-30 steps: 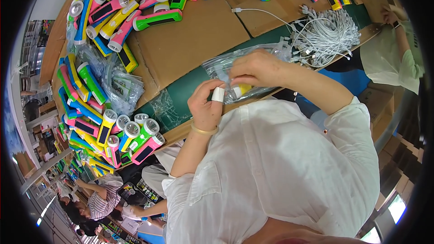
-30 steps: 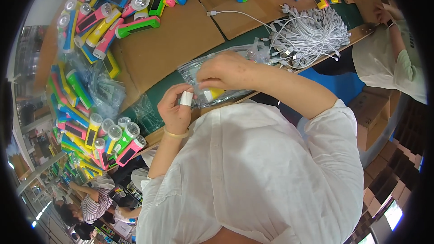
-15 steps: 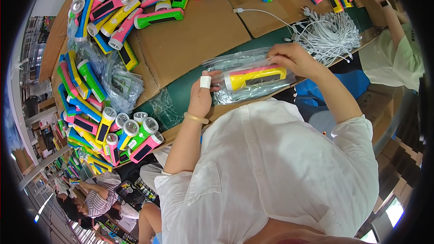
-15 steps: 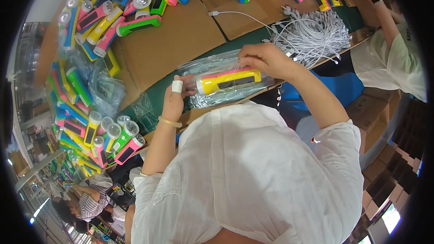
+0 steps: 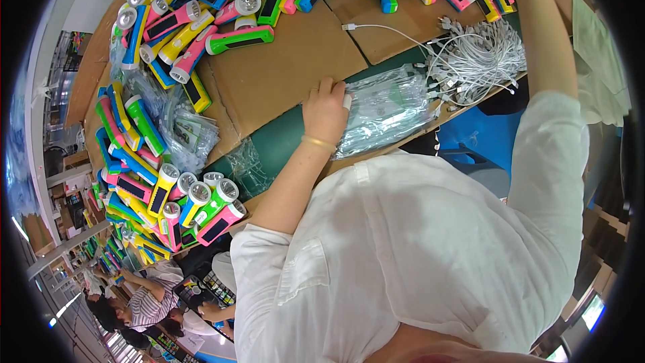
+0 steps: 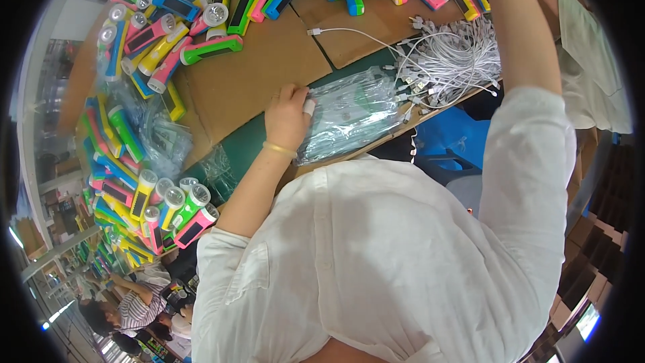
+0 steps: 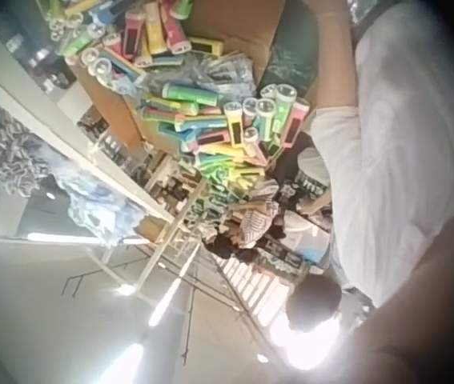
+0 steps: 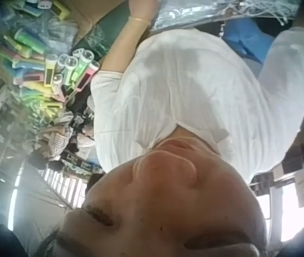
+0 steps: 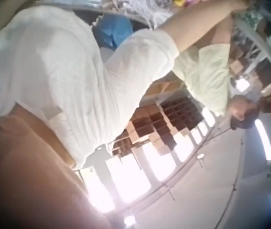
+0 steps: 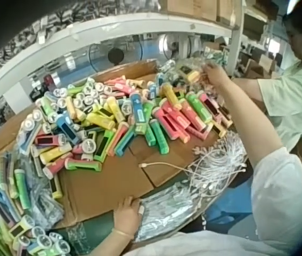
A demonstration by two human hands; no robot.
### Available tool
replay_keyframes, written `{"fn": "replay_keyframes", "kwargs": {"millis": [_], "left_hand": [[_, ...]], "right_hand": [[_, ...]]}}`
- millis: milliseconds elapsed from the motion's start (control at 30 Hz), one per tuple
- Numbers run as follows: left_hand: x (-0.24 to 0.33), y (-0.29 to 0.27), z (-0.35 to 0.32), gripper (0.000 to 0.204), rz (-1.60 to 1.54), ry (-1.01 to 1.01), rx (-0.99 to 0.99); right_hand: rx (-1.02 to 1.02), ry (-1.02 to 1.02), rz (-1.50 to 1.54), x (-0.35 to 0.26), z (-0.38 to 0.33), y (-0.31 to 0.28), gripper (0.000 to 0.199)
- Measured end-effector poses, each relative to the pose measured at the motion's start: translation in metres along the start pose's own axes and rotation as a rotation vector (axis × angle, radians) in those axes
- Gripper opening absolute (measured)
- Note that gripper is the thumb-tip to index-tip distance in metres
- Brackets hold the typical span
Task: The worker is picking up colorful solar-powered flashlights and a charging cable, placing them inside a small plastic bag, and organizing them on the workbench.
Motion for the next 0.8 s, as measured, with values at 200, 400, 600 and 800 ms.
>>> {"fn": "replay_keyframes", "kwargs": {"millis": [200, 400, 600, 800], "left_hand": [[0.005, 0.005, 0.006, 0.019, 0.035, -0.12, -0.043], [0.005, 0.007, 0.002, 0.019, -0.081, 0.093, 0.049], [0.012, -0.007, 0.0, 0.014, -0.238, 0.062, 0.043], [-0.004, -0.046, -0.026, 0.016, -0.277, -0.066, 0.1]], "right_hand": [[-0.099, -0.244, -0.126, -0.04, -0.062, 0.024, 0.03], [-1.109, -0.258, -0.379, 0.03, -0.28, 0.123, 0.029], [-0.91, -0.772, -0.36, 0.07, -0.338, 0.154, 0.014], [-0.948, -0.658, -0.402, 0.073, -0.321, 0.137, 0.015]]}}
Point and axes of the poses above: each hand's wrist, its own z-axis towards the middle knuckle, its own y-axis out of the palm, x = y × z, the point moved 4 cm from there along z, towards the middle knuckle, and after that the axes turned 10 degrees about -z, right-handed, at the moved point
